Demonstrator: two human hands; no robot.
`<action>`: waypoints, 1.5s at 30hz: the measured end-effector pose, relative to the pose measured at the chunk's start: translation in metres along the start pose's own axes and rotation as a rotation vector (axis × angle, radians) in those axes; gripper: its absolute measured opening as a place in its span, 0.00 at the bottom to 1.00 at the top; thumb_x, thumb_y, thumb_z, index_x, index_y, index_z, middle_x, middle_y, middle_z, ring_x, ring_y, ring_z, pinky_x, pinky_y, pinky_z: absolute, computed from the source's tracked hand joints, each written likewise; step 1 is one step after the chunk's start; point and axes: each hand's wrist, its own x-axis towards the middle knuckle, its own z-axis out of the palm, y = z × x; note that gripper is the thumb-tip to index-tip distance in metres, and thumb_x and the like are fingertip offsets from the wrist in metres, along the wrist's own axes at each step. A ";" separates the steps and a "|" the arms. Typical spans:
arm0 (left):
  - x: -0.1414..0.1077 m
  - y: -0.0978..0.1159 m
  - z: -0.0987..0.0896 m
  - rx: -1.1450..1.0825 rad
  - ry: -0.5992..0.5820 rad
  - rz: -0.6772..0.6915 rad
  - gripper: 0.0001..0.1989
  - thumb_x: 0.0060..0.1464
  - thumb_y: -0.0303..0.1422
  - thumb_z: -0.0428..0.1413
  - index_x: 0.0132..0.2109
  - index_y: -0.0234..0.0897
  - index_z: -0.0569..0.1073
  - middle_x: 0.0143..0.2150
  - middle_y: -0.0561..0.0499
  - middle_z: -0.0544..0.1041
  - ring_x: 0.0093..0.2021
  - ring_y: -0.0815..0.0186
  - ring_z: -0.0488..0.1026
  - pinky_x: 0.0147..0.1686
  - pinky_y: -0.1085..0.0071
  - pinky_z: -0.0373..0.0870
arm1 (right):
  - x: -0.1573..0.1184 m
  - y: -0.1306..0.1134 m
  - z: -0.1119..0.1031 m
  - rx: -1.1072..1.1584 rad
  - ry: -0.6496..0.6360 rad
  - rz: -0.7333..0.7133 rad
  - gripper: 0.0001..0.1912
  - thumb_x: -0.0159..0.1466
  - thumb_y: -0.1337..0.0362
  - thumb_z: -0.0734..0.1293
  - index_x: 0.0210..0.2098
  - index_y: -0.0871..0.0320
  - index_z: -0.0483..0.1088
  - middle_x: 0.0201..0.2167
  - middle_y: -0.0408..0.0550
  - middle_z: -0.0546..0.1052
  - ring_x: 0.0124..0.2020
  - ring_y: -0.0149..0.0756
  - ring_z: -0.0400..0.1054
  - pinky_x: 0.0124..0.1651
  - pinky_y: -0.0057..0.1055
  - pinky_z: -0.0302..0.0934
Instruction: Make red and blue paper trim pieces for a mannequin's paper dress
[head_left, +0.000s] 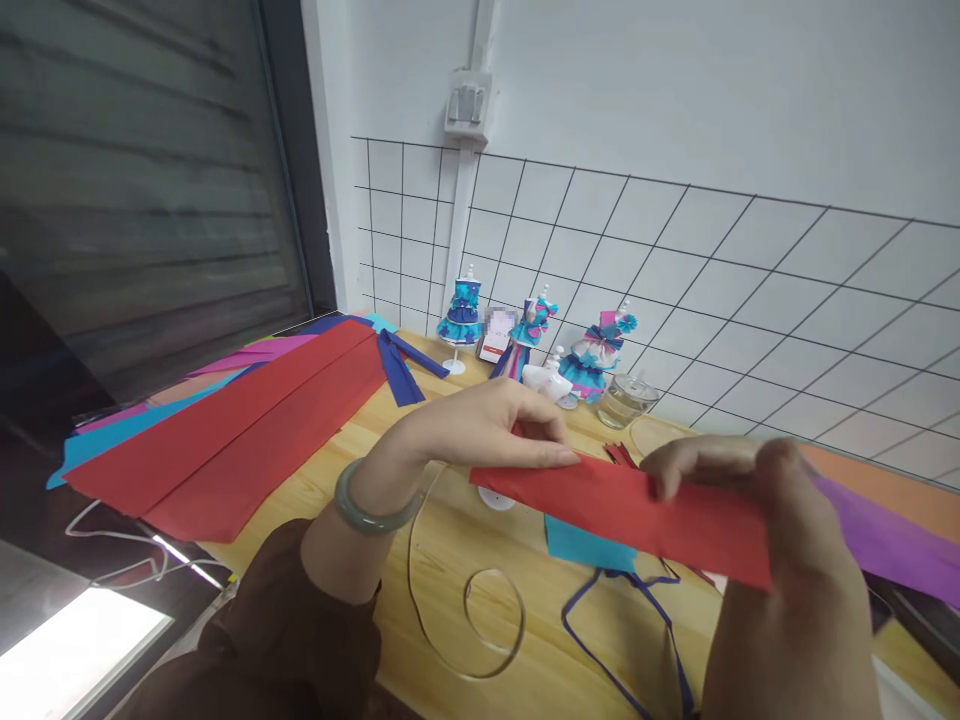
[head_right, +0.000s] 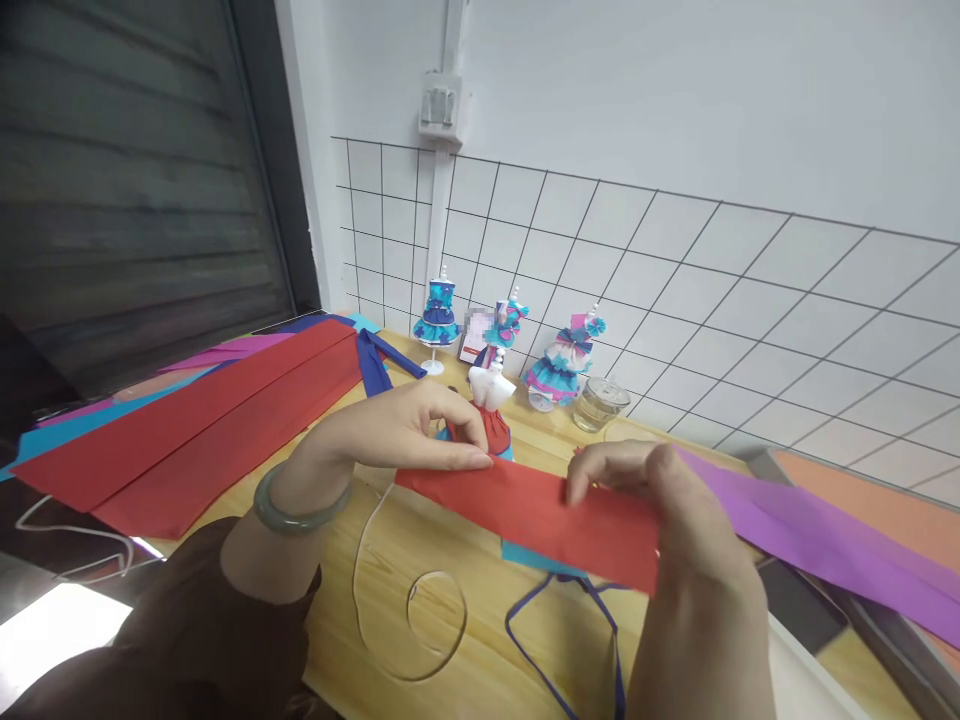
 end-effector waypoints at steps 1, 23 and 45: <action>-0.001 -0.001 -0.003 0.017 -0.004 -0.032 0.09 0.54 0.36 0.54 0.32 0.35 0.74 0.30 0.51 0.75 0.31 0.70 0.70 0.29 0.75 0.65 | 0.004 0.004 -0.004 0.023 -0.100 0.020 0.40 0.55 0.32 0.48 0.20 0.55 0.75 0.21 0.52 0.75 0.20 0.39 0.69 0.23 0.33 0.62; -0.008 -0.013 -0.024 -0.012 0.568 0.035 0.07 0.51 0.32 0.57 0.37 0.36 0.77 0.37 0.49 0.78 0.40 0.65 0.73 0.39 0.70 0.71 | 0.012 -0.003 0.013 -0.246 0.524 0.017 0.11 0.53 0.54 0.70 0.35 0.50 0.77 0.27 0.44 0.77 0.26 0.35 0.68 0.28 0.33 0.65; 0.023 -0.078 -0.032 -0.502 0.937 0.135 0.08 0.44 0.30 0.62 0.34 0.31 0.76 0.42 0.44 0.78 0.40 0.64 0.76 0.36 0.71 0.75 | 0.089 0.020 0.026 0.085 0.344 -0.012 0.14 0.53 0.58 0.72 0.37 0.57 0.77 0.32 0.48 0.81 0.37 0.42 0.76 0.47 0.43 0.69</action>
